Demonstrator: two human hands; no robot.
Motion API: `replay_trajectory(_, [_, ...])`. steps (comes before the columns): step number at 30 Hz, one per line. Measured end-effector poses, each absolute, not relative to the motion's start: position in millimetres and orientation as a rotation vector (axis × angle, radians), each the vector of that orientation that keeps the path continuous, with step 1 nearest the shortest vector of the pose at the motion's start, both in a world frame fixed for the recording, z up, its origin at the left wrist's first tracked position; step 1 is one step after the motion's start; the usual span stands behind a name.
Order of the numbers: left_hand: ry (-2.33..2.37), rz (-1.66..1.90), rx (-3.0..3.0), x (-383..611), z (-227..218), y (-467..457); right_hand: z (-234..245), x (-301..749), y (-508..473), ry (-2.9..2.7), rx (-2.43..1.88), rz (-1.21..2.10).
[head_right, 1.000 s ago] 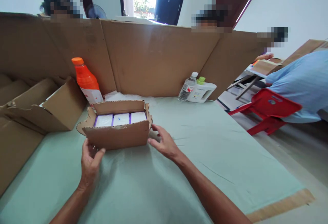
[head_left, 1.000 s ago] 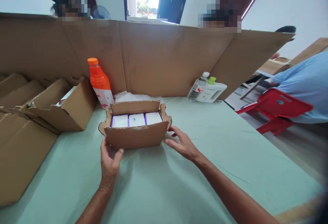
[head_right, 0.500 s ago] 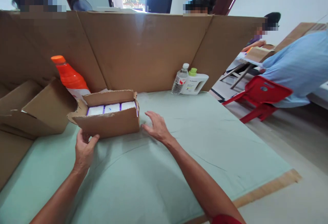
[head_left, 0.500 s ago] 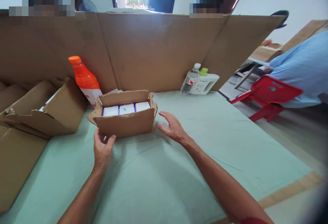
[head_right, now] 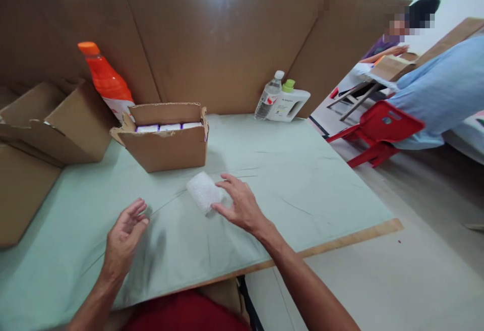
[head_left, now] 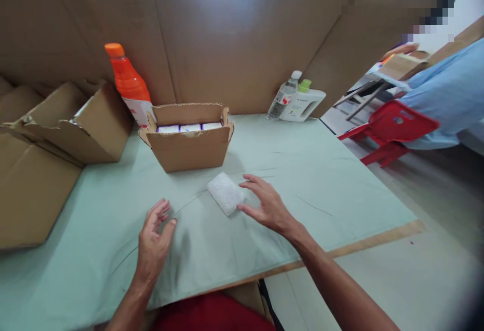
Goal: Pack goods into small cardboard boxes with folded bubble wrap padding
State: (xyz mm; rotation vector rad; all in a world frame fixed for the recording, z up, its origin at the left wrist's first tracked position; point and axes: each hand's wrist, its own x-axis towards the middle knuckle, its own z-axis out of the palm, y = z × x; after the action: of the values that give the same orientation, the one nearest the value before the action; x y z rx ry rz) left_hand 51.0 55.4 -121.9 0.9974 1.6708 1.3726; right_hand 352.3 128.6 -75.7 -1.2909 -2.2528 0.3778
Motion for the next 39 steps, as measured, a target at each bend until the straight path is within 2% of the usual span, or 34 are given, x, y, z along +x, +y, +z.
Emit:
replay_trajectory(3, [1.638, 1.329, 1.064, 59, -120, 49, -96, 339, 131, -2.437, -1.331, 0.465])
replay_trajectory(5, [1.614, 1.298, 1.061, 63, -119, 44, -105, 331, 136, -2.338, -1.377, 0.547])
replay_trajectory(8, [1.536, 1.256, 0.944, 70, -112, 38, -102, 316, 140, -1.861, -1.362, 0.872])
replay_trajectory(12, [1.292, 1.295, 0.617, 85, -98, 40, -90, 280, 126, -1.191, -1.13, 1.381])
replay_trajectory(15, [1.118, 1.303, 0.502, 97, -91, 51, -96, 252, 105, -1.048, -1.043, 1.585])
replay_trajectory(17, [1.143, 1.333, 0.521, 100, -90, 57, -103, 244, 95, -1.128, -1.066, 1.589])
replay_trajectory(19, [1.261, 1.327, 0.623, 99, -89, 60, -107, 245, 92, -1.249, -1.11, 1.429])
replay_trajectory(24, [1.324, 0.946, 1.13, 73, -87, 62, -94, 264, 101, -1.527, -1.107, 0.976])
replay_trajectory(27, [1.434, 0.905, 1.233, 48, -91, 67, -90, 269, 108, -1.508, -1.149, 1.058])
replay_trajectory(31, [1.803, 1.133, 1.273, 32, -92, 70, -103, 268, 113, -1.336, -1.26, 1.244])
replay_trajectory(34, [1.777, 1.184, 1.694, 47, -82, 69, -107, 264, 113, -1.337, -1.3, 1.31])
replay_trajectory(39, [1.368, 0.65, 2.376, 84, -75, 75, -103, 265, 114, -1.339, -1.247, 1.322])
